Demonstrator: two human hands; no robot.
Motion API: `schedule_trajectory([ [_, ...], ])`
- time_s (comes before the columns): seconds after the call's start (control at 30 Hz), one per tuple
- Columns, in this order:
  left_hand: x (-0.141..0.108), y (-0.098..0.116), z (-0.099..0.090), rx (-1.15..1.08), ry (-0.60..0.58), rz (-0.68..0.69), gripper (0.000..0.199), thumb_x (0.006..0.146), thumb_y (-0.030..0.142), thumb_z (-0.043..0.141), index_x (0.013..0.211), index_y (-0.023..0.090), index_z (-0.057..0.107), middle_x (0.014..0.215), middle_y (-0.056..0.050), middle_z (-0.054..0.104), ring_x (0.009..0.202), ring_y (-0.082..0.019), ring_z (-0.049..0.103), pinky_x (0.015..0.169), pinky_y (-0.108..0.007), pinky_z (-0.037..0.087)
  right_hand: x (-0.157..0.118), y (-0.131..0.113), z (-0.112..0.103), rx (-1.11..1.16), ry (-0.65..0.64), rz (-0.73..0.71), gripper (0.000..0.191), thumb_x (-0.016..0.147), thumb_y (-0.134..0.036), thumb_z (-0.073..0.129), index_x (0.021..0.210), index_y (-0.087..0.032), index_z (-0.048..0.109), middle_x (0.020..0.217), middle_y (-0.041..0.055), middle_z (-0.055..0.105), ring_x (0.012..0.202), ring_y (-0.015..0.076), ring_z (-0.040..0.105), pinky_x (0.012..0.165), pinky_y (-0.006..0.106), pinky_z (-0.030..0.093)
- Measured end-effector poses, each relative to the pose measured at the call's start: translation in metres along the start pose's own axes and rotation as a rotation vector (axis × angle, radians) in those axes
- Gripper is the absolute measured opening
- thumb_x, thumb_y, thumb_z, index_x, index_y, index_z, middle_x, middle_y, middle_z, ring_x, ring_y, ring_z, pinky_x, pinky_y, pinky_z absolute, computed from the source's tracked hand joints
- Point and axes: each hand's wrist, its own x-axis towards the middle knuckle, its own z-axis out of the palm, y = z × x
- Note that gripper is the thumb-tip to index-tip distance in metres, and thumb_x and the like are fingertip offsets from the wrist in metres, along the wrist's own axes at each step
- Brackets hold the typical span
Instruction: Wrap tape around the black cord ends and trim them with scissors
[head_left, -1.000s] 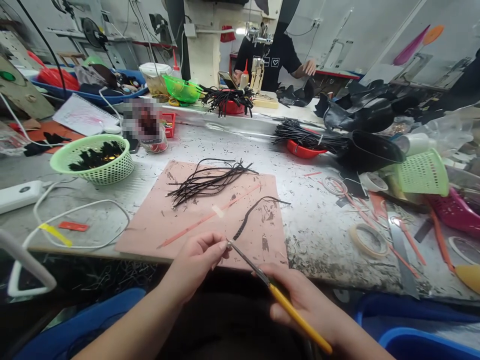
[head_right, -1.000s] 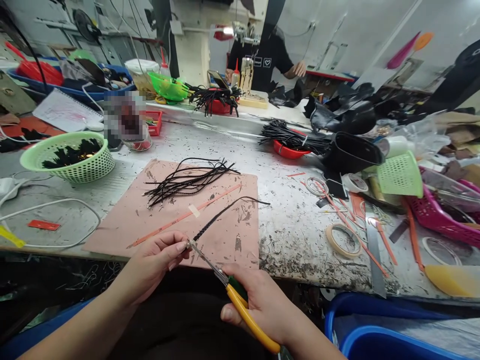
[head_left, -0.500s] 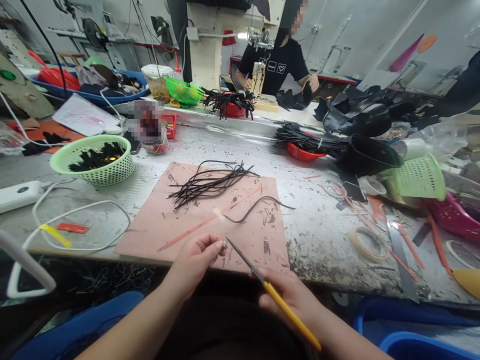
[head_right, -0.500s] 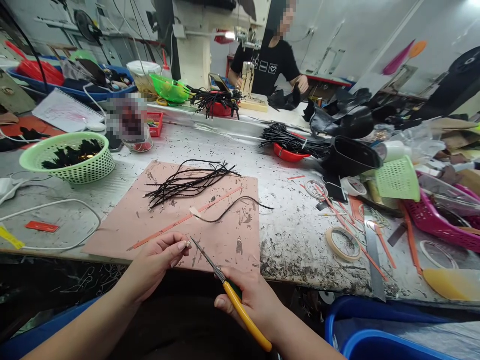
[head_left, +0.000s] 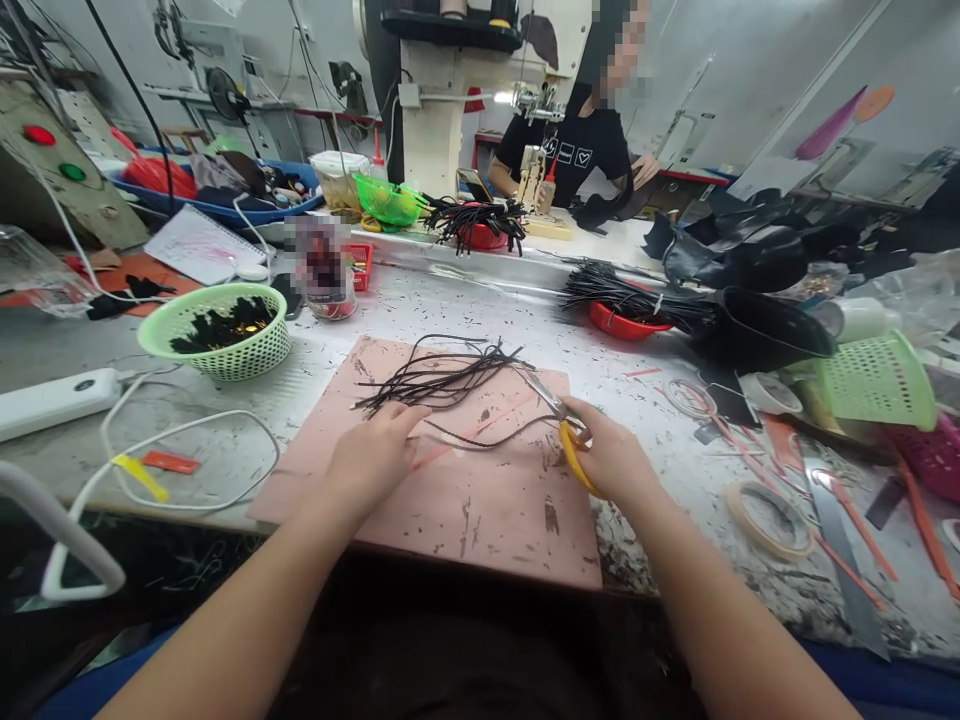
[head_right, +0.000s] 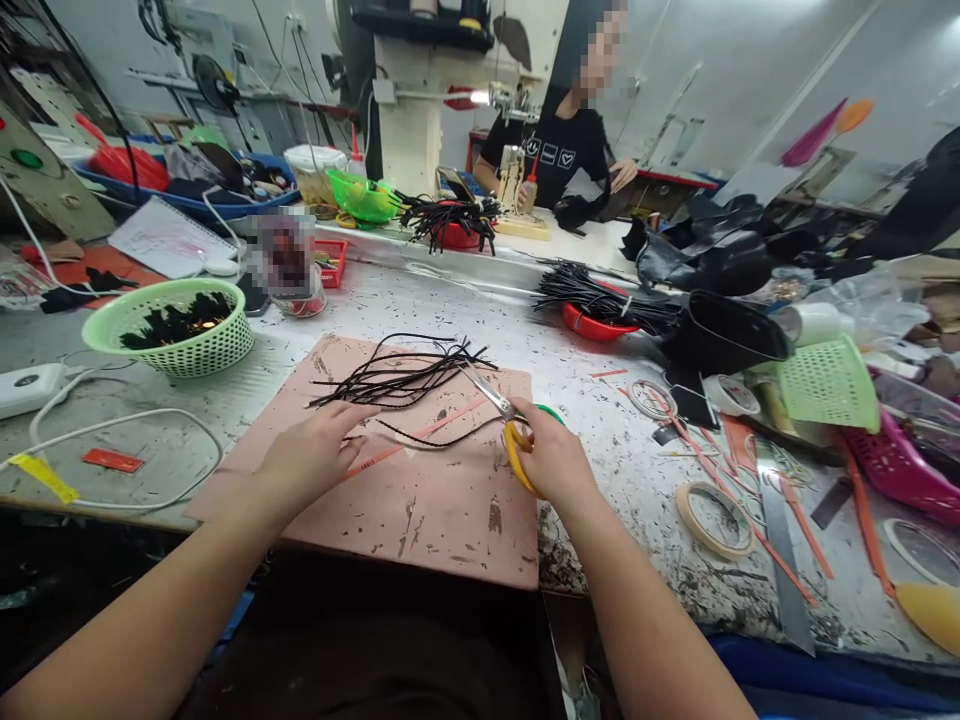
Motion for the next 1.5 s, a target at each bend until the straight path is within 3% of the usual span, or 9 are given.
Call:
schedule_trajectory([
  [0.23, 0.022, -0.003, 0.015, 0.075, -0.089, 0.071, 0.029, 0.08, 0.021, 0.039, 0.09, 0.024, 0.066, 0.103, -0.005, 0.063, 0.081, -0.023, 0.061, 0.06, -0.029, 0.039, 0.018, 0.004, 0.02, -0.099, -0.018, 0.065, 0.045, 0.073, -0.022, 0.049, 0.117, -0.027, 0.052, 0.097, 0.0024, 0.068, 0.083, 0.0215, 0.063, 0.061, 0.028, 0.044],
  [0.43, 0.013, -0.013, 0.014, 0.03, -0.04, 0.025, 0.024, 0.08, 0.019, 0.038, 0.082, 0.023, 0.062, 0.089, -0.005, 0.068, 0.077, -0.022, 0.061, 0.059, -0.028, 0.039, 0.034, -0.002, 0.016, -0.097, 0.015, 0.101, 0.042, 0.072, -0.023, 0.05, 0.114, -0.027, 0.053, 0.081, 0.0004, 0.067, 0.069, 0.0196, 0.061, 0.056, 0.026, 0.04],
  [0.63, 0.015, -0.036, -0.004, 0.025, 0.109, -0.135, 0.027, 0.081, 0.018, 0.035, 0.092, 0.021, 0.058, 0.092, -0.007, 0.067, 0.084, -0.023, 0.061, 0.067, -0.029, 0.041, 0.094, -0.039, 0.019, 0.0, 0.201, -0.057, 0.042, 0.072, -0.019, 0.047, 0.113, -0.027, 0.054, 0.084, 0.0011, 0.067, 0.071, 0.0186, 0.061, 0.058, 0.026, 0.039],
  [0.77, 0.026, -0.064, -0.01, 0.035, 0.149, -0.212, 0.026, 0.079, 0.017, 0.037, 0.087, 0.021, 0.06, 0.095, -0.006, 0.066, 0.087, -0.024, 0.059, 0.07, -0.031, 0.04, 0.117, -0.064, 0.021, 0.068, 0.227, -0.167, 0.045, 0.072, -0.019, 0.05, 0.116, -0.028, 0.052, 0.094, 0.0013, 0.066, 0.068, 0.0178, 0.06, 0.061, 0.027, 0.041],
  [0.93, 0.008, -0.064, -0.011, -0.179, 0.217, -0.243, 0.03, 0.074, 0.036, 0.05, 0.1, 0.021, 0.054, 0.093, -0.005, 0.059, 0.078, -0.02, 0.056, 0.067, -0.031, 0.041, 0.079, -0.071, 0.02, 0.363, 0.07, -0.102, 0.04, 0.071, -0.026, 0.058, 0.111, -0.025, 0.054, 0.071, -0.0005, 0.061, 0.063, 0.0168, 0.055, 0.062, 0.029, 0.042],
  [1.07, -0.019, -0.027, 0.0, -1.067, 0.091, -0.283, 0.019, 0.074, 0.031, 0.035, 0.089, 0.023, 0.044, 0.062, 0.004, 0.046, 0.052, -0.012, 0.042, 0.047, -0.023, 0.033, 0.018, -0.079, 0.025, 0.857, -0.198, -0.055, 0.051, 0.067, -0.027, 0.064, 0.114, -0.027, 0.044, 0.072, -0.003, 0.052, 0.062, 0.0138, 0.052, 0.059, 0.027, 0.044],
  [1.17, -0.035, -0.001, 0.012, -1.412, -0.024, -0.285, 0.015, 0.067, 0.02, 0.043, 0.081, 0.023, 0.039, 0.063, 0.006, 0.045, 0.052, -0.009, 0.039, 0.046, -0.019, 0.03, -0.019, -0.094, 0.028, 1.11, -0.319, -0.007, 0.054, 0.066, -0.023, 0.066, 0.113, -0.029, 0.041, 0.078, -0.0024, 0.053, 0.067, 0.0132, 0.052, 0.06, 0.025, 0.045],
  [1.37, -0.054, 0.013, 0.019, -1.09, 0.057, -0.056, 0.009, 0.079, 0.021, 0.044, 0.086, 0.024, 0.039, 0.079, 0.003, 0.049, 0.075, -0.012, 0.051, 0.068, -0.027, 0.043, -0.038, -0.117, 0.024, 1.263, -0.259, 0.014, 0.05, 0.065, -0.017, 0.067, 0.107, -0.033, 0.045, 0.078, -0.0045, 0.057, 0.07, 0.0128, 0.054, 0.065, 0.024, 0.044],
  [1.5, -0.061, 0.017, 0.019, -0.82, 0.046, 0.048, 0.011, 0.08, 0.018, 0.039, 0.088, 0.025, 0.038, 0.077, 0.002, 0.053, 0.072, -0.014, 0.057, 0.066, -0.029, 0.046, -0.037, -0.122, 0.019, 1.186, -0.275, -0.005, 0.048, 0.064, -0.017, 0.067, 0.105, -0.031, 0.046, 0.071, -0.0058, 0.056, 0.065, 0.0126, 0.052, 0.063, 0.025, 0.043],
])
